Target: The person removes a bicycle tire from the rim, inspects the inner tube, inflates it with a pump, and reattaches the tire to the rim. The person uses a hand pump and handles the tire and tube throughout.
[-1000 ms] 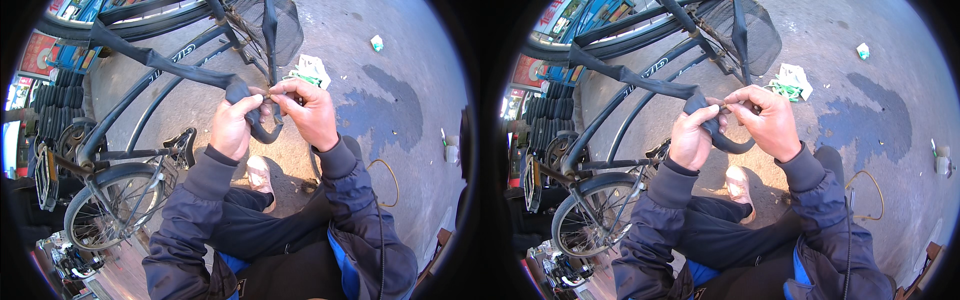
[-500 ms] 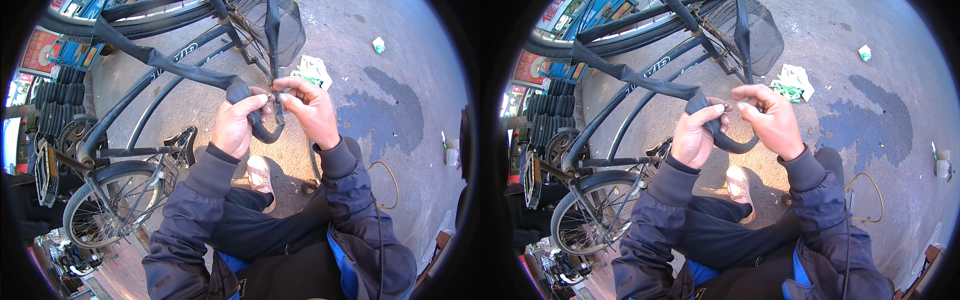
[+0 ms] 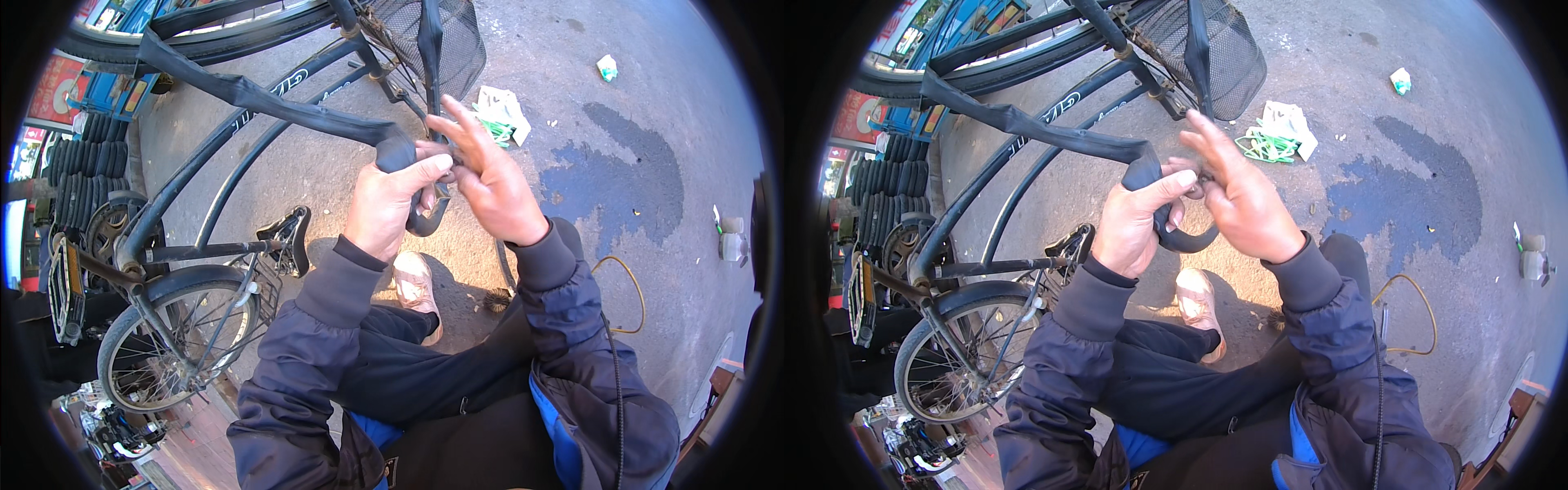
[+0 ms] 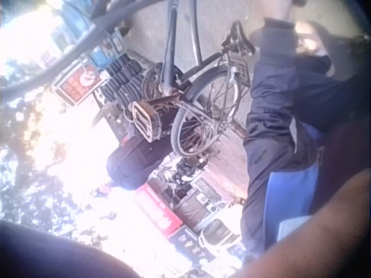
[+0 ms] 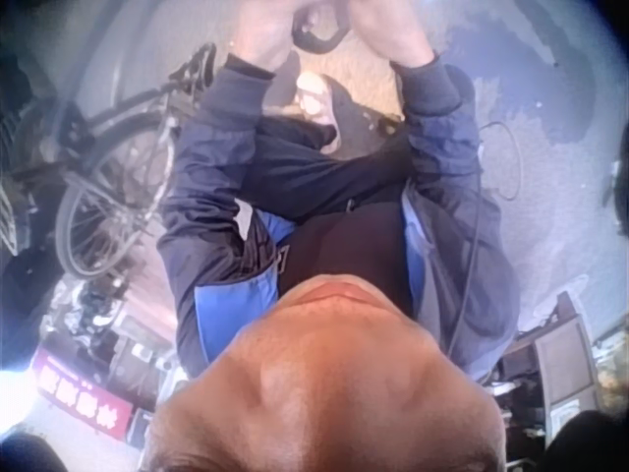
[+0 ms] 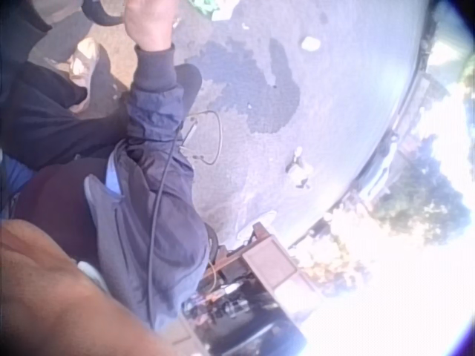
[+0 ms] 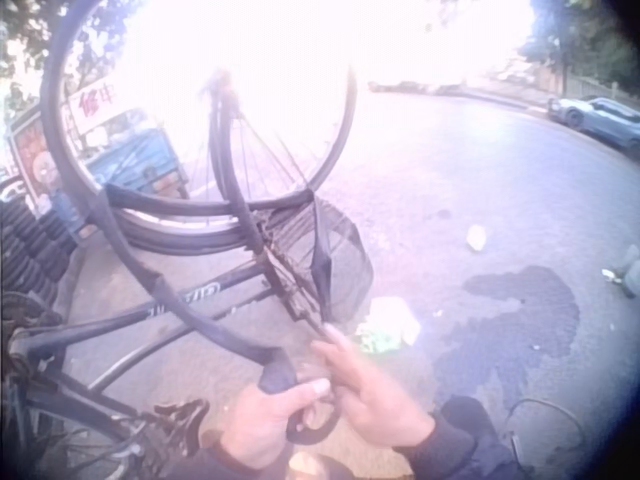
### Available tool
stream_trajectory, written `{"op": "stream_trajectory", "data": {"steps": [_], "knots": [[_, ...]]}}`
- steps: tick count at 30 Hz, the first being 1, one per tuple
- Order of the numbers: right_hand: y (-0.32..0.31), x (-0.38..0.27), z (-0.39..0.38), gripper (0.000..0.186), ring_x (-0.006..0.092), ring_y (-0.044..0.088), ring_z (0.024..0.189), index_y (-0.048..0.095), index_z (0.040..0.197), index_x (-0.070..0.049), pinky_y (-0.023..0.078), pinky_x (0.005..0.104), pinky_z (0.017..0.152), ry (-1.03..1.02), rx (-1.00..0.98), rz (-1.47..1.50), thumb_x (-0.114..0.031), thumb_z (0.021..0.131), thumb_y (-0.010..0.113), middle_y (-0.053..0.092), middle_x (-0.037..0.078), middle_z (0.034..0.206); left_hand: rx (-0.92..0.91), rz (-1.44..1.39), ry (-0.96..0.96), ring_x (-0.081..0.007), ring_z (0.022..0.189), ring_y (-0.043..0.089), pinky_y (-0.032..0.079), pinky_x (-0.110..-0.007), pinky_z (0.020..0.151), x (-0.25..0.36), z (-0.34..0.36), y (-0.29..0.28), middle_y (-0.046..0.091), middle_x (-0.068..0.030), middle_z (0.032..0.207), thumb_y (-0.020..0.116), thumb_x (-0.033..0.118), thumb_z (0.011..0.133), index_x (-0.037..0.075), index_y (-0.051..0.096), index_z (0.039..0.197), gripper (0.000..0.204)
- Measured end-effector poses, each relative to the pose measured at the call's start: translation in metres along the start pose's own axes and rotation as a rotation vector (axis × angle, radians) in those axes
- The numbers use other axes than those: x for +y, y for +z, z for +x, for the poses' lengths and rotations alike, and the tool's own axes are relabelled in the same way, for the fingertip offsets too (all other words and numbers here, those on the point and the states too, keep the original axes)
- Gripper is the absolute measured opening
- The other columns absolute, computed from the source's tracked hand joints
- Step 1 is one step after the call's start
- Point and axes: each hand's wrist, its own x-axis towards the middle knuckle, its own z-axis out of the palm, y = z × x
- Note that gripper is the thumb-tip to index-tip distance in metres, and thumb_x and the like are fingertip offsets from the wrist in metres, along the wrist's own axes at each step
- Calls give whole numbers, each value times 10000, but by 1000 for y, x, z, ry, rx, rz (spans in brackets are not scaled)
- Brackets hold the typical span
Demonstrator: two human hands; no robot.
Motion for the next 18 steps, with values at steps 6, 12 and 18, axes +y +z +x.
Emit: {"op": "stream_trajectory", "data": {"steps": [6, 12, 18], "knots": [[-17, -3, 10, 430, 328, 646, 1241, 441, 1452, 77, 532, 406, 1069, 67, 236, 504, 11, 1032, 508, 629, 248, 1330, -22, -164, -60, -104, 674, 577, 445, -243, 607, 1, 3, -6, 707, -132, 968, 725, 184, 959, -11, 674, 1125, 260], [-3, -3, 6, 204, 276, 692, 1137, 511, 1255, 9, 555, 371, 998, 42, 253, 687, -74, 1068, 509, 687, 238, 1224, -24, -245, -122, -112, 687, 587, 453, -247, 618, -3, 6, -4, 702, -130, 1017, 705, 191, 980, 9, 653, 1216, 303], [12, 3, 3, 124, 159, 677, 983, 498, 1182, -33, 519, 275, 819, 99, 217, 625, -85, 1070, 504, 700, 215, 1235, -102, -214, -16, -112, 692, 596, 458, -245, 621, -6, 5, 0, 707, -104, 1021, 676, 189, 1004, 36, 649, 1276, 314]]}}
